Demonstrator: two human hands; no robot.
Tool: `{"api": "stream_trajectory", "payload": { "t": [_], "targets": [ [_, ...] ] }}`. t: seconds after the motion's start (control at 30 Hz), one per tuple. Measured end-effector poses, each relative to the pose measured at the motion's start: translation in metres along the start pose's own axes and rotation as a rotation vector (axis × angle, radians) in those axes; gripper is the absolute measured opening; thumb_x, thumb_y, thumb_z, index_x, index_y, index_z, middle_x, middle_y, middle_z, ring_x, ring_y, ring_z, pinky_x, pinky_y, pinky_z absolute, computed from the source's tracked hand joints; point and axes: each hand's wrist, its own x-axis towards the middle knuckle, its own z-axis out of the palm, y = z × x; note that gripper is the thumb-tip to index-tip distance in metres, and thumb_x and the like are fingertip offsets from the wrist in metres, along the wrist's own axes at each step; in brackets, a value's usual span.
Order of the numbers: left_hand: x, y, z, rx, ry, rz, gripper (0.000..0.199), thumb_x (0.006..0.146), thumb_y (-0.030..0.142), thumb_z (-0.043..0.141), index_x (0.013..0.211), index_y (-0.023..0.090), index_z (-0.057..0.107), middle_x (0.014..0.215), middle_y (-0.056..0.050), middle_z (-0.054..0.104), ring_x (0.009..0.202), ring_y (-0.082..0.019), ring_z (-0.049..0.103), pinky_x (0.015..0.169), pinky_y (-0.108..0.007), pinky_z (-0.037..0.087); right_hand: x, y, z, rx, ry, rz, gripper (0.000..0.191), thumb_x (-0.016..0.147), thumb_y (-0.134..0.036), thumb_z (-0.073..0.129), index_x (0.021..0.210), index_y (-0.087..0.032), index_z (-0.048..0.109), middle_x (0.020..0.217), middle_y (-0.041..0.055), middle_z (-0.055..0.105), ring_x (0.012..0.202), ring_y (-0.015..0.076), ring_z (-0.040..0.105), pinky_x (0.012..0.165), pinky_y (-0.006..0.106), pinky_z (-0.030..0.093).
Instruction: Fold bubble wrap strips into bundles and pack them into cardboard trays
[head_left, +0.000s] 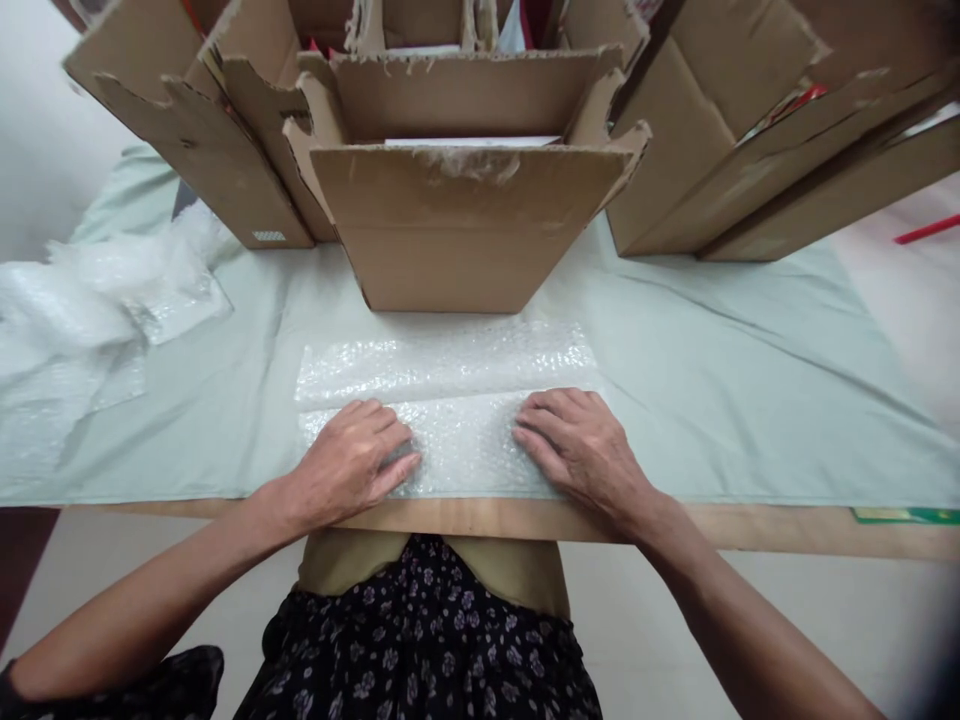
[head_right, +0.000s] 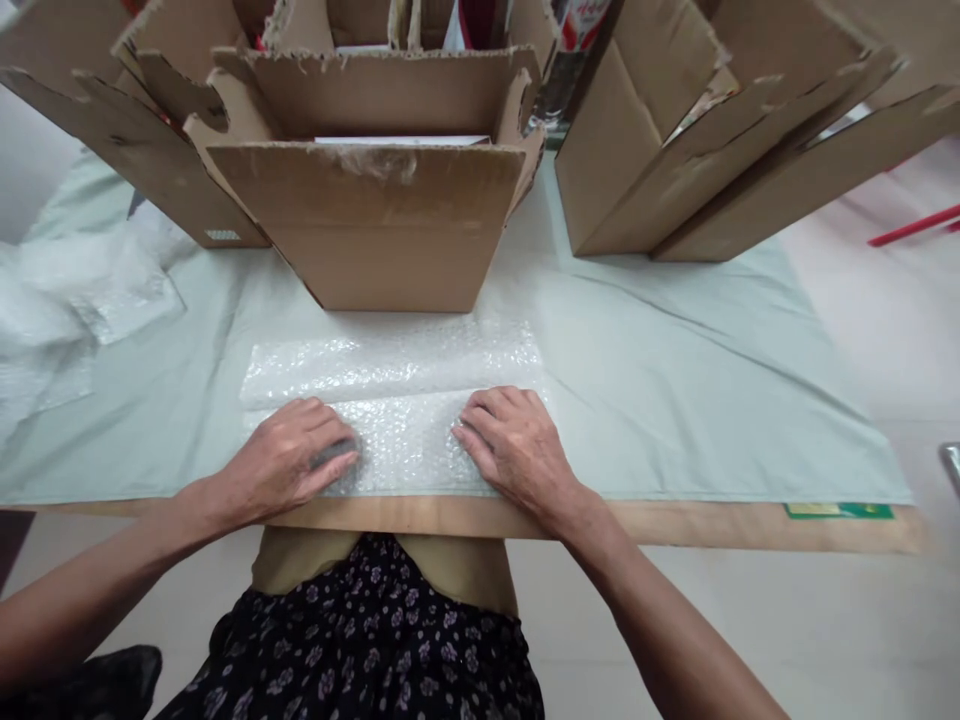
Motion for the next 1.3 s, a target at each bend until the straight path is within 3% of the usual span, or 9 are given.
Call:
{"api": "stream_trajectory", "payload": {
  "t": [0.1, 0.2, 0.3, 0.37, 0.57, 0.93, 1.03, 1.17, 1.3],
  "targets": [
    [-0.001, 0.002, -0.006, 0.026, 0.09, -0.008, 0.016, 0.102, 0.017, 0.056, 0.107, 0.015, 0.071, 0.103, -0.012, 0.074, 0.094, -0.027, 0.068, 0.082, -0.044, 0.058, -0.002, -0.003, -0.008, 0.053, 0.047, 0.048, 0.023, 0.106, -0.026, 0.056, 0.096, -0.02, 0.076, 0.099, 0.0056, 0.079, 0.089, 0.0211, 0.071, 0.081, 0.038, 0.053],
    [0.006, 0.005, 0.001, 0.108, 0.17, 0.0, 0.031, 0.103, 0.015, 0.052, 0.132, 0.017, 0.063, 0.133, -0.017, 0.071, 0.126, -0.032, 0.066, 0.102, -0.05, 0.057, 0.009, -0.012, -0.007, 0.059, 0.098, 0.097, 0.027, 0.105, -0.026, 0.055, 0.124, -0.022, 0.074, 0.127, 0.0097, 0.077, 0.115, 0.0265, 0.071, 0.098, 0.044, 0.056],
    [0.016, 0.005, 0.021, 0.149, 0.102, 0.027, 0.051, 0.108, 0.03, 0.049, 0.156, 0.014, 0.042, 0.159, -0.021, 0.055, 0.153, -0.035, 0.048, 0.123, -0.055, 0.043, 0.032, -0.023, 0.01, 0.011, 0.011, 0.032, 0.053, 0.108, -0.037, 0.048, 0.157, -0.019, 0.052, 0.165, 0.0133, 0.05, 0.153, 0.0313, 0.047, 0.117, 0.051, 0.047],
    [0.02, 0.001, 0.035, 0.167, 0.024, 0.008, 0.066, 0.11, 0.048, 0.044, 0.163, 0.01, 0.03, 0.166, -0.023, 0.046, 0.158, -0.036, 0.04, 0.129, -0.059, 0.033, 0.046, -0.026, 0.027, -0.009, -0.111, -0.008, 0.064, 0.11, -0.048, 0.041, 0.166, -0.017, 0.039, 0.174, 0.0128, 0.035, 0.162, 0.0306, 0.032, 0.124, 0.052, 0.041],
    [0.009, -0.018, 0.04, 0.171, -0.086, -0.117, 0.076, 0.107, 0.061, 0.044, 0.166, 0.017, 0.026, 0.172, -0.022, 0.037, 0.163, -0.04, 0.032, 0.132, -0.064, 0.021, 0.051, -0.009, 0.055, -0.057, -0.29, -0.011, 0.083, 0.107, -0.067, 0.036, 0.169, -0.012, 0.032, 0.176, 0.0169, 0.03, 0.164, 0.033, 0.026, 0.134, 0.055, 0.025],
    [-0.017, -0.034, 0.031, 0.182, -0.041, -0.259, 0.073, 0.109, 0.06, 0.04, 0.169, 0.024, 0.02, 0.177, -0.02, 0.028, 0.163, -0.043, 0.03, 0.129, -0.071, 0.019, 0.002, 0.036, 0.028, -0.211, -0.187, 0.239, 0.08, 0.109, -0.064, 0.029, 0.174, -0.019, 0.015, 0.174, 0.0195, 0.033, 0.162, 0.0383, 0.032, 0.127, 0.063, 0.032],
    [-0.006, -0.02, 0.026, 0.186, -0.021, -0.248, 0.074, 0.109, 0.057, 0.041, 0.169, 0.021, 0.019, 0.176, -0.021, 0.03, 0.164, -0.041, 0.029, 0.131, -0.068, 0.018, 0.001, 0.028, 0.022, -0.231, -0.134, 0.257, 0.081, 0.109, -0.063, 0.031, 0.174, -0.018, 0.013, 0.174, 0.0215, 0.032, 0.161, 0.0405, 0.032, 0.126, 0.066, 0.032],
    [0.025, 0.004, 0.029, 0.173, -0.015, -0.059, 0.077, 0.108, 0.06, 0.039, 0.167, 0.012, 0.023, 0.175, -0.023, 0.032, 0.166, -0.036, 0.026, 0.135, -0.06, 0.015, 0.022, -0.007, 0.034, -0.131, -0.158, 0.064, 0.082, 0.108, -0.063, 0.035, 0.174, -0.019, 0.015, 0.177, 0.016, 0.027, 0.165, 0.034, 0.025, 0.131, 0.059, 0.028],
    [0.044, -0.002, 0.044, 0.153, -0.071, 0.025, 0.079, 0.109, 0.062, 0.033, 0.165, 0.006, 0.026, 0.171, -0.025, 0.038, 0.164, -0.035, 0.03, 0.135, -0.057, 0.016, 0.043, -0.02, 0.053, -0.073, -0.246, -0.039, 0.075, 0.109, -0.058, 0.036, 0.168, -0.014, 0.032, 0.174, 0.0146, 0.036, 0.164, 0.0296, 0.029, 0.134, 0.051, 0.026]
  ]
}}
